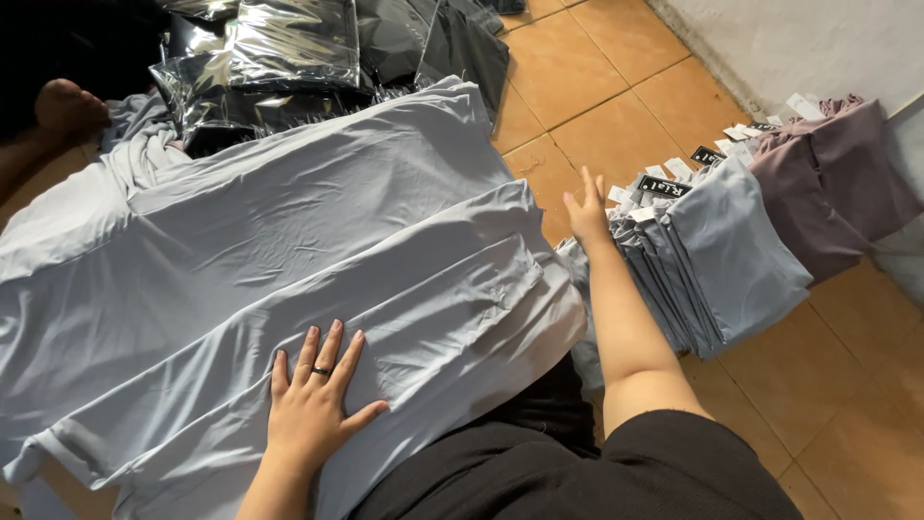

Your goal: The person folds a light gray t-shirt on their lap using a cardboard insert to maintain shape. They smooth the fabric, fold the sleeves and body, and place the finished item into a stack on the floor. The process is repeated for a second shirt.

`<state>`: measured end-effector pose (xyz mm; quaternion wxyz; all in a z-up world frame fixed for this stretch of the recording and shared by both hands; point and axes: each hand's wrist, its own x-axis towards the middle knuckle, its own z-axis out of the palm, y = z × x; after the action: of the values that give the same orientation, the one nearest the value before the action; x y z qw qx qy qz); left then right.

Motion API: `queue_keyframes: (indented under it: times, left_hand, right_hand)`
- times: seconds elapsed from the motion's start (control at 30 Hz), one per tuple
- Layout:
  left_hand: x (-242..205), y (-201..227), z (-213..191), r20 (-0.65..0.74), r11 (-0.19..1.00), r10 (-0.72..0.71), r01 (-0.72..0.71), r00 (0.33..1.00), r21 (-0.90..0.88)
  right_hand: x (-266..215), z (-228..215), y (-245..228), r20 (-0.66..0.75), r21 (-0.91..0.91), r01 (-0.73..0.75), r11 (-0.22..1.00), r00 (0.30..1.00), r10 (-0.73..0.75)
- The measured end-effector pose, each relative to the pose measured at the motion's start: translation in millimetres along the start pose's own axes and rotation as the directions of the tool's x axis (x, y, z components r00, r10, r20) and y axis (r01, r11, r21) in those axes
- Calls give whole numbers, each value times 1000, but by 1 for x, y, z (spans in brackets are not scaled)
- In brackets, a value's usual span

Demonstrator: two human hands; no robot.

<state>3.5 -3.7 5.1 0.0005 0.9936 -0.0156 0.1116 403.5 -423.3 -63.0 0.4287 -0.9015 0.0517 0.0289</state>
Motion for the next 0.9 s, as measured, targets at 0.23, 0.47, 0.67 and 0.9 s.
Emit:
queue_keyframes:
  times: [0.23, 0.47, 0.67, 0.9]
  left_hand:
    - [0, -1, 2, 1, 1000, 3, -3, 1000, 19]
    - [-2, -2, 7, -10, 1000, 8, -8, 1000, 20]
    - [-3, -2, 10, -44, 999, 21, -20, 999, 41]
    - [-2, -1, 9, -41, 999, 12, -11, 999, 32]
  right_hand:
    - [-118, 15, -141, 52, 230, 659, 716, 726, -685]
    - [-56, 72, -60, 383, 62, 704, 707, 637, -669]
    - [-19, 19, -58, 356, -325, 693, 643, 720, -596]
    - [3, -3, -103, 553, -484, 645, 591, 749, -365]
